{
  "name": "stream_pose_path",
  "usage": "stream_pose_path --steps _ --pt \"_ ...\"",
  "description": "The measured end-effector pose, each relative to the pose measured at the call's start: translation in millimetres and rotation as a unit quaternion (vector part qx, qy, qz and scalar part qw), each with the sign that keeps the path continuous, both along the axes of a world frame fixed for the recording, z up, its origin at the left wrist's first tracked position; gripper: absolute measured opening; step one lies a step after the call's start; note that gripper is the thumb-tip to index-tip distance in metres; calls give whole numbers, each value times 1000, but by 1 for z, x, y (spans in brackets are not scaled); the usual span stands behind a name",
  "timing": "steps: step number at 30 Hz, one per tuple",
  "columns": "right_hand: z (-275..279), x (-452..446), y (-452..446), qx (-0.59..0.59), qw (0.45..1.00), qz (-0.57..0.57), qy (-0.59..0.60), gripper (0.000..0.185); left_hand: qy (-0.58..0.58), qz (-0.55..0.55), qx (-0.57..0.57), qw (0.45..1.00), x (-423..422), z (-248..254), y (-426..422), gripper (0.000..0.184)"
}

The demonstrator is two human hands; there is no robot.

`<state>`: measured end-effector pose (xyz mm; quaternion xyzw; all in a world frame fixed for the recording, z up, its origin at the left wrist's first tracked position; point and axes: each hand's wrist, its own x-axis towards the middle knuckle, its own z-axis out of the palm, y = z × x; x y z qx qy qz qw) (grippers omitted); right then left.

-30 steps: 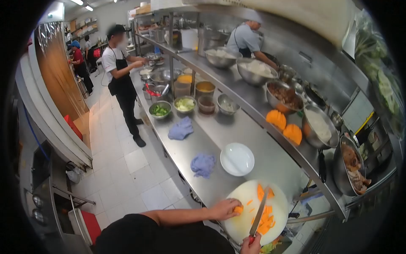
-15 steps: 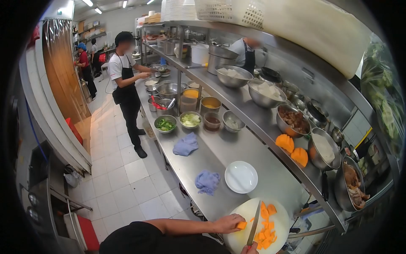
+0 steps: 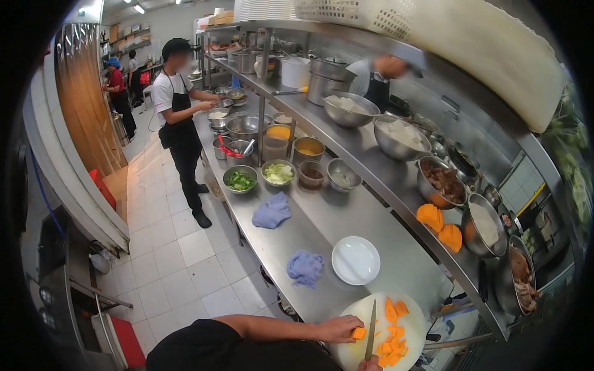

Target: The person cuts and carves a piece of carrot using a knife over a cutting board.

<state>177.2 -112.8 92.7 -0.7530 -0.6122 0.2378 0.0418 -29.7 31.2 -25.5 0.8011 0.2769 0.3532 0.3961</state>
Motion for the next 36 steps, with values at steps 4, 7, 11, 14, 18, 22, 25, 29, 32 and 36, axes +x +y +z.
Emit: stream_pose_path --steps 4,7,11,14,18,22,25,29,32,36 --pt "6 -19 3 61 996 -9 -59 27 0 -22 11 1000 -8 7 6 59" --pt "4 -32 5 107 990 -25 -90 28 -24 -40 22 999 -10 7 11 60" --pt "2 -44 6 140 983 -45 -111 30 -15 -64 12 998 -11 1 18 59" --pt "-5 -45 7 144 982 -58 -111 30 -23 -76 14 997 -12 -1 22 58" --pt "-10 -43 11 119 984 -71 -112 32 -35 -74 32 996 -9 -9 24 59" --pt "-4 -52 16 99 984 -86 -120 34 -59 -80 43 994 -11 -9 25 60" --pt "-1 -56 20 81 983 -99 -130 34 -52 -81 41 995 -10 -11 27 61" --pt "-9 -52 19 93 982 -99 -130 33 -44 -71 41 996 -10 -11 26 60" --pt "-7 -54 20 82 981 -107 -137 33 -39 -69 38 996 -9 -11 26 60" --pt "-26 -41 21 94 983 -109 -118 35 -47 -59 34 997 -7 -12 23 59"
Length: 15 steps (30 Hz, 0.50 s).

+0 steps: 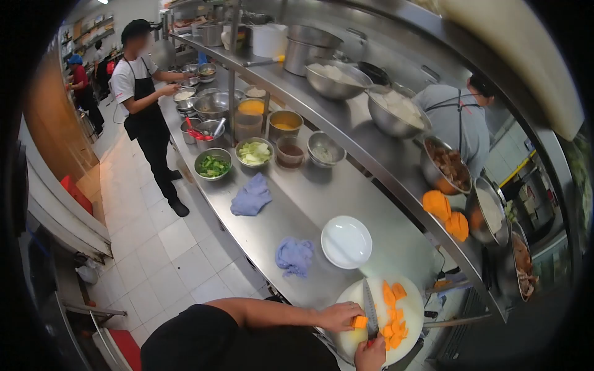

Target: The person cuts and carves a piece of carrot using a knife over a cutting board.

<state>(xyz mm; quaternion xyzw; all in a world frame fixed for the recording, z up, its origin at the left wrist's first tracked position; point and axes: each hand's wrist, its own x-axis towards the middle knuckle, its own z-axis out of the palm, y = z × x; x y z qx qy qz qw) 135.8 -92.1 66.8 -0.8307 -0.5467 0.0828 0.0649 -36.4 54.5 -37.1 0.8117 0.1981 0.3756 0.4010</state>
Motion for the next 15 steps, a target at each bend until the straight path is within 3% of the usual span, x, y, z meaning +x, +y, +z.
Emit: stream_pose_path --steps 2,4,6,7,8,9,13,15 --pt "-47 27 2 138 981 90 -106 45 -6 11 1 1000 2 -2 -1 57" --pt "-43 26 4 80 996 22 -33 54 -29 23 1 999 7 -14 1 55" --pt "-42 28 9 93 996 3 -15 45 -12 40 -17 999 11 -12 6 53" --pt "-48 37 11 84 996 -5 9 49 -86 -13 -179 980 21 -17 11 53" --pt "-44 38 7 94 995 -29 10 53 -49 9 -211 976 27 -24 17 70" --pt "-38 31 5 108 993 -50 12 57 -62 35 -276 958 25 -17 19 76" --pt "-16 4 -16 171 964 -124 161 55 -188 -9 -372 909 27 -18 23 61" --pt "-19 -1 -32 205 945 -134 219 52 -158 -21 -368 916 24 -16 23 57"
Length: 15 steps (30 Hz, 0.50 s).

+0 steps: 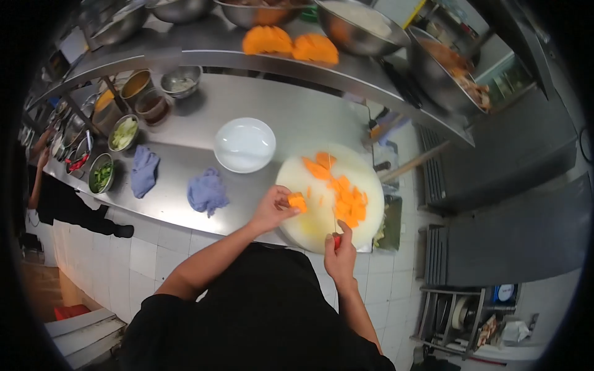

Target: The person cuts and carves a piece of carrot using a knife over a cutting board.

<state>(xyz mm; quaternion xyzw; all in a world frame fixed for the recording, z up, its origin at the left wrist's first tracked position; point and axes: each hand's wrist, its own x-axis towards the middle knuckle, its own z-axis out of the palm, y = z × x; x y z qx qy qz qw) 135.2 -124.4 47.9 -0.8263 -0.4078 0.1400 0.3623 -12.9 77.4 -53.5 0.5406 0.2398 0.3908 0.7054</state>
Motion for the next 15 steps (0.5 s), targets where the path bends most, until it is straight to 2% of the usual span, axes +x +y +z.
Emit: stream_pose_path --steps 2,4,6,8,10,12,15 --pt "-5 -1 -14 24 995 4 92 46 24 -13 13 1000 -3 5 2 54" --pt "-4 -1 -21 20 993 0 115 45 -7 -29 -37 999 -4 8 8 50" --pt "-1 1 -28 12 976 1 217 44 11 -37 -51 998 -6 14 12 50" --pt "-1 7 -32 -10 975 16 223 43 98 -27 -68 992 -10 30 11 52" --pt "2 16 -32 -28 973 35 228 42 111 -19 -75 991 -10 36 7 52" --pt "6 23 -29 -120 971 70 196 39 125 -9 -81 989 -7 39 11 52" --pt "17 26 -38 -90 967 78 227 32 86 4 -90 992 -2 32 -2 49"
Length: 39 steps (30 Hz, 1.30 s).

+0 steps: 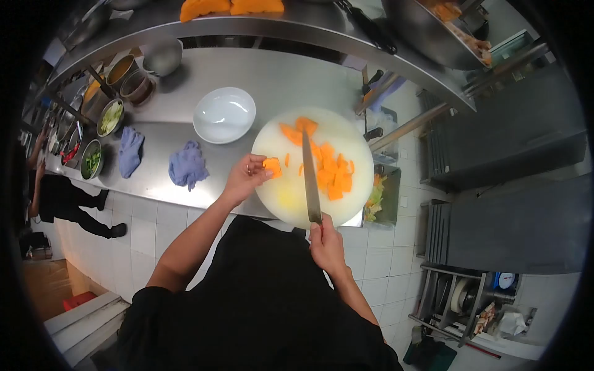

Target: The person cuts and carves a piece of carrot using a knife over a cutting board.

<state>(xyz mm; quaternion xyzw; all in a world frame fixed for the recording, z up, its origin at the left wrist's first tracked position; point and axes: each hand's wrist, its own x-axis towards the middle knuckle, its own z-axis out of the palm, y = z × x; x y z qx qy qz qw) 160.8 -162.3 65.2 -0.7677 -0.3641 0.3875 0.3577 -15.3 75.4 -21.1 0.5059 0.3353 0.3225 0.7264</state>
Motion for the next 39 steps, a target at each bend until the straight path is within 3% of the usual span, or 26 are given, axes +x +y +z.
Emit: stream_pose_path --steps 3,5,6,8,12,19,21,24,39 --pt "5 13 -6 47 999 21 18 19 -29 37 61 997 6 1 -19 51" --pt "3 26 -4 48 999 19 16 14 166 42 234 957 5 24 -39 55" --pt "8 32 -2 20 999 28 27 15 171 38 230 957 6 19 -46 55" --pt "12 40 3 -13 996 34 75 18 177 72 352 916 7 4 -58 54" --pt "39 44 18 -98 989 108 36 25 208 93 380 897 9 11 -71 46" --pt "49 41 15 -126 982 134 33 22 217 128 406 879 13 7 -79 47" --pt "45 41 12 -75 960 221 -158 20 227 139 405 875 15 6 -81 48" --pt "60 32 12 -71 939 248 -228 18 230 152 416 866 17 4 -81 49" --pt "67 19 5 -73 897 299 -316 17 219 167 437 856 21 3 -84 44"
